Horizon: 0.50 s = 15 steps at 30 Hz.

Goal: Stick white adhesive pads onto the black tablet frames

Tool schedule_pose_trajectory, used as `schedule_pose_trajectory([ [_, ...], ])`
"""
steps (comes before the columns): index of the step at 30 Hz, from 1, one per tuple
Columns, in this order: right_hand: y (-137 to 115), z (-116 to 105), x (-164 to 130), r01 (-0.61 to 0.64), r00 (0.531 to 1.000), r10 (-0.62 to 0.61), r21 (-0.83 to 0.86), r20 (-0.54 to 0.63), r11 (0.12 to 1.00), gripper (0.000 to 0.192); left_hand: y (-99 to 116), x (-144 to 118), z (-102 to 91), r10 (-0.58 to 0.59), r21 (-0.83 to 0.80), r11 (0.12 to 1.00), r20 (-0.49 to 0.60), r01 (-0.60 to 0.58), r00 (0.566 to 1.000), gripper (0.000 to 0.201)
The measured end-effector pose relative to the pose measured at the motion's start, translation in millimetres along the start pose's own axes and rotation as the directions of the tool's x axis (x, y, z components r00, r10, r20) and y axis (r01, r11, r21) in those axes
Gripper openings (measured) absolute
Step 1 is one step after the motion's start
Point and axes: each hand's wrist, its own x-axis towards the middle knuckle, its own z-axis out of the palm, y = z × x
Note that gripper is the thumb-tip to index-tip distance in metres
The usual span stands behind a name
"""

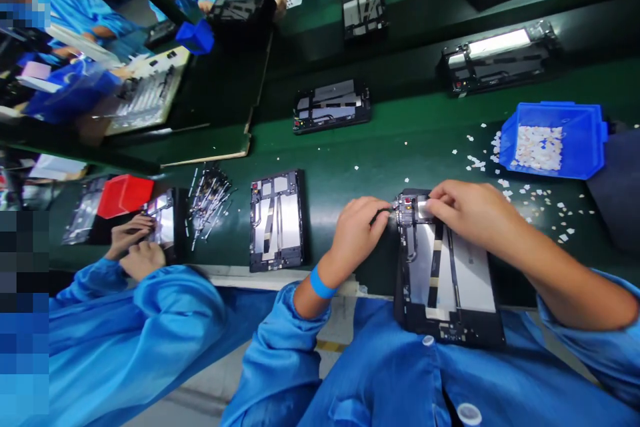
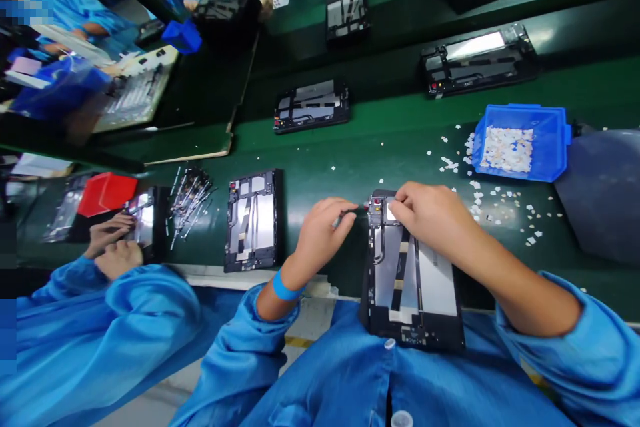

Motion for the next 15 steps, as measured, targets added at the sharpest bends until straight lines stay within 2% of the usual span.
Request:
schedule_pose_trajectory([
  [2, -14, 12, 16, -0.018, 0.998, 0.022, -0.056, 0.058, 0.998, 0.024, -5, 3, 2.3, 0.087, 0.098, 0.991, 0.064, -0.093, 0.994, 0.022],
  [4, -19, 16, 29, -0.065, 0.99, 0.079, -0.113, 0.118, 0.991, 0.025, -7, 6, 6.2, 0.121, 0.151, 0.979, 0.123, -0.139, 0.985, 0.027],
  [8, -19, 17, 37, -0.13, 0.972, 0.168, -0.219, 0.162, 0.967, 0.024, -7, 9, 12.4, 0.126, 0.179, 0.971, 0.188, -0.16, 0.974, 0.03],
  [15, -22, 18, 39, -0.144, 0.961, 0.202, -0.279, 0.189, 0.949, 0.028, -9, 13, 16.6, 0.151, 0.214, 0.957, 0.214, -0.197, 0.965, 0.031],
])
